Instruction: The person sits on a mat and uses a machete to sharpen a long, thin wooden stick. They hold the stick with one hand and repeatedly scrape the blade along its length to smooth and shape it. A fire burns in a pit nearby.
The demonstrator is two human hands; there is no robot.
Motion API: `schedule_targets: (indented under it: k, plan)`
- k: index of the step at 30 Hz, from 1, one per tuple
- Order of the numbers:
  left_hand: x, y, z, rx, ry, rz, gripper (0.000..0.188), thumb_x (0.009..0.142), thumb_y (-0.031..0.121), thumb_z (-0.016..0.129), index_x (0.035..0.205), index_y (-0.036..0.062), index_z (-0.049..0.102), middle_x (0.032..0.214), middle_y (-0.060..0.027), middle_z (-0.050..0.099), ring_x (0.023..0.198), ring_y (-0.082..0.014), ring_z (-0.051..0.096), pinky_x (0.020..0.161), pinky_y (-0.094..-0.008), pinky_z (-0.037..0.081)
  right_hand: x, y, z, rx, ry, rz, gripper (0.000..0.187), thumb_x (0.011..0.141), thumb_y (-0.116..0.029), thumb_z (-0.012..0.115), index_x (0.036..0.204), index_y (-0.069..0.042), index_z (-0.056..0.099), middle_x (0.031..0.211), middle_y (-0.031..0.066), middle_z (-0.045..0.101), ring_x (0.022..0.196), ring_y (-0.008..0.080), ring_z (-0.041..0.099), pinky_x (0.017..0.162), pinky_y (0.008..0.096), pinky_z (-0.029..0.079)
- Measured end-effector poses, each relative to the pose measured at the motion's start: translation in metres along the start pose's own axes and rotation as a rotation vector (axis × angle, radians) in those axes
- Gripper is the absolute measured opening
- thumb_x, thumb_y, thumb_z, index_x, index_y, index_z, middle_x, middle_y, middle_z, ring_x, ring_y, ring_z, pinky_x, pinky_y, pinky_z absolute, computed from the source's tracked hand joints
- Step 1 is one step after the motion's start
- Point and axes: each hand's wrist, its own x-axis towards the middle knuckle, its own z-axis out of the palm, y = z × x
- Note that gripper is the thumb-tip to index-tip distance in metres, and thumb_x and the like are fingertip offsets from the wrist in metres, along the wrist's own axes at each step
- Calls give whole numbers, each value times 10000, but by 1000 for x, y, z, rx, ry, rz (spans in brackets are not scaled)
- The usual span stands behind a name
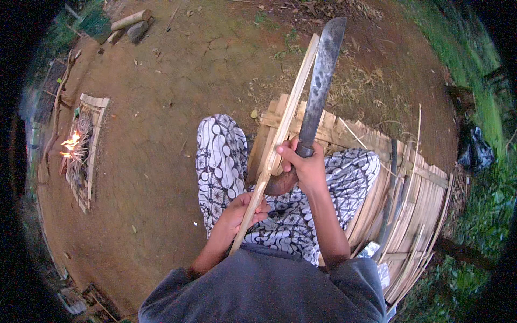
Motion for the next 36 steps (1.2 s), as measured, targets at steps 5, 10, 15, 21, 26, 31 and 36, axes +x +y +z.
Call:
schedule_targets:
  k: [5, 10, 15, 21, 26, 31, 36]
  plan:
    - [0, 4, 11, 321, 130, 21, 178, 787, 30, 670, 924, 19, 558, 761, -14, 568, 625, -82, 525, 558, -189, 428, -2, -5, -1, 76, 51, 27, 294, 708, 32, 740, 734, -74, 467, 621, 38, 561, 452, 100, 483, 416, 224, 371]
    - [7, 3, 19, 557, 267, 48, 135, 805, 49, 645, 784, 23, 514, 681, -30, 520, 597, -98, 469, 542, -231, 374, -6, -9, -7, 93, 60, -5, 296, 711, 30, 742, 730, -78, 467, 608, 19, 536, 448, 89, 469, 409, 222, 358]
    - [15, 7, 6, 623, 65, -108, 133, 812, 9, 633, 834, 23, 503, 706, -8, 510, 630, -104, 493, 590, -239, 427, -9, -20, -9, 144, 32, -7, 287, 720, 14, 741, 744, -84, 473, 634, 43, 572, 441, 72, 454, 412, 219, 360]
    - [2, -8, -39, 891, 297, 52, 86, 845, 59, 631, 895, 31, 567, 700, 34, 525, 614, -48, 488, 550, -184, 397, 1, -51, -8, 211, 99, -146, 279, 737, -21, 739, 739, -98, 471, 699, 63, 613, 465, 70, 456, 438, 216, 376]
    - [-42, 74, 53, 1260, 712, 880, 81, 845, 28, 592, 924, 14, 582, 754, 7, 570, 669, -65, 512, 568, -194, 404, 5, -41, -35, 158, 183, -186, 298, 725, -25, 755, 708, -97, 466, 598, -3, 514, 463, 73, 460, 437, 218, 377]
    - [-67, 95, 108, 1582, 462, 1458, 88, 848, 41, 587, 932, 13, 581, 766, 1, 571, 680, -72, 515, 581, -202, 405, 7, -25, -36, 127, 234, -157, 293, 721, -34, 761, 708, -85, 472, 593, 8, 523, 454, 79, 461, 434, 217, 378]
    - [-48, 97, 101, 1616, 414, 1404, 97, 851, 54, 581, 939, 13, 580, 777, -5, 572, 692, -79, 517, 594, -210, 406, 1, -20, -39, 101, 255, -174, 294, 726, -43, 760, 676, -82, 473, 572, -2, 509, 455, 76, 466, 430, 215, 372]
